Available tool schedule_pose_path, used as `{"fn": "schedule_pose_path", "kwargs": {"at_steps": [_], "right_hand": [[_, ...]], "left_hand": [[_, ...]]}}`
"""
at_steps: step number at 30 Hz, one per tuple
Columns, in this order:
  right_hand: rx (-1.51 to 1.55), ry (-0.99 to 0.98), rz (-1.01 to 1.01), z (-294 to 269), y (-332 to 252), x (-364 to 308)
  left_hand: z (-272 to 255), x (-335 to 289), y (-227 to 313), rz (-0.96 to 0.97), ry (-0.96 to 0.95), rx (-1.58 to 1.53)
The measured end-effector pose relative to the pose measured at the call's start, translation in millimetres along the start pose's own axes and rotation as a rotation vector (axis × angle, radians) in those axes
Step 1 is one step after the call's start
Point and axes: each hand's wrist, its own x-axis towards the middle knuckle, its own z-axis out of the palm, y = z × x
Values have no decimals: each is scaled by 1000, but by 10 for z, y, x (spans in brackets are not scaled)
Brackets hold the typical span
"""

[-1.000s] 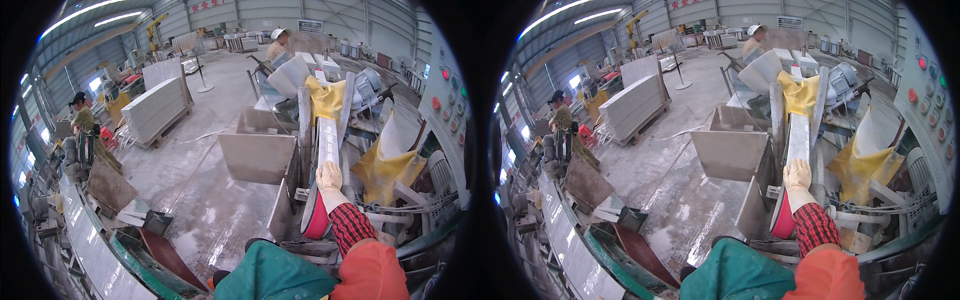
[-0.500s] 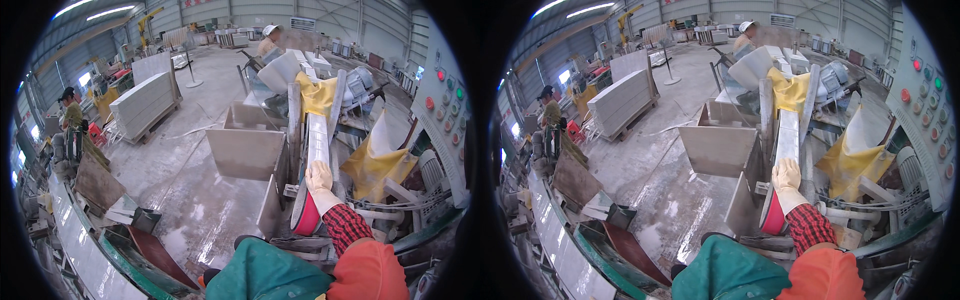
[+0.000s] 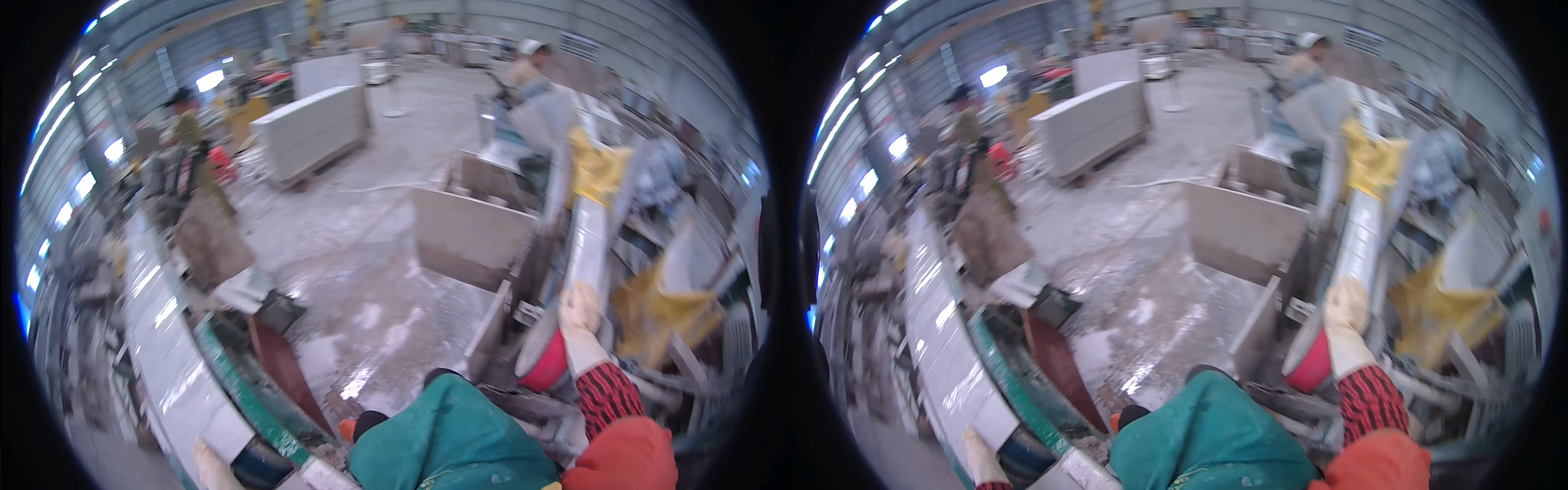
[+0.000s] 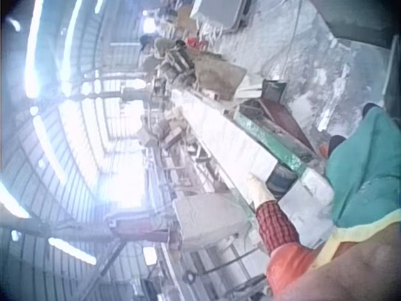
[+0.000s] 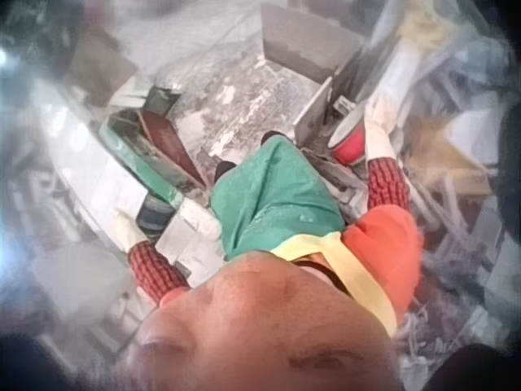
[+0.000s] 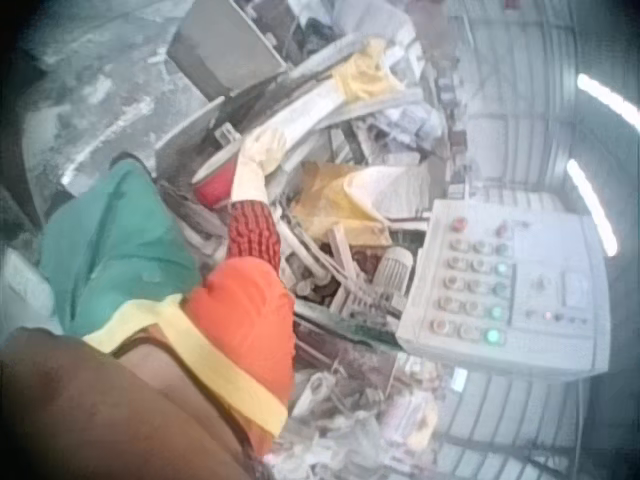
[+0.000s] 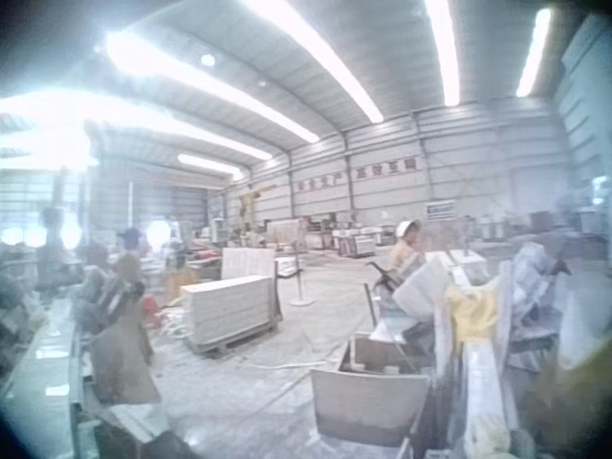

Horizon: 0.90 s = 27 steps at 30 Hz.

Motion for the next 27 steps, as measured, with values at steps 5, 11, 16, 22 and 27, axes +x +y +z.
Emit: {"fn": "schedule_pose_path", "kwargs": {"at_steps": [5, 11, 16, 22, 27], "right_hand": [[-9, -142, -64, -222, 158, -16], [25, -133, -107, -128, 46, -100], [-6, -76, -120, -90, 126, -180], [-64, -246, -39, -161, 143, -194], [-225, -675, 565, -388, 13, 256]], "left_hand": [[-7, -445, 949, 16, -193, 755], [-190, -549, 1121, -140, -246, 764], [-145, -510, 1157, -140, -259, 833], [-79, -374, 979, -123, -234, 827], [-68, -334, 909, -85, -242, 861]]}}
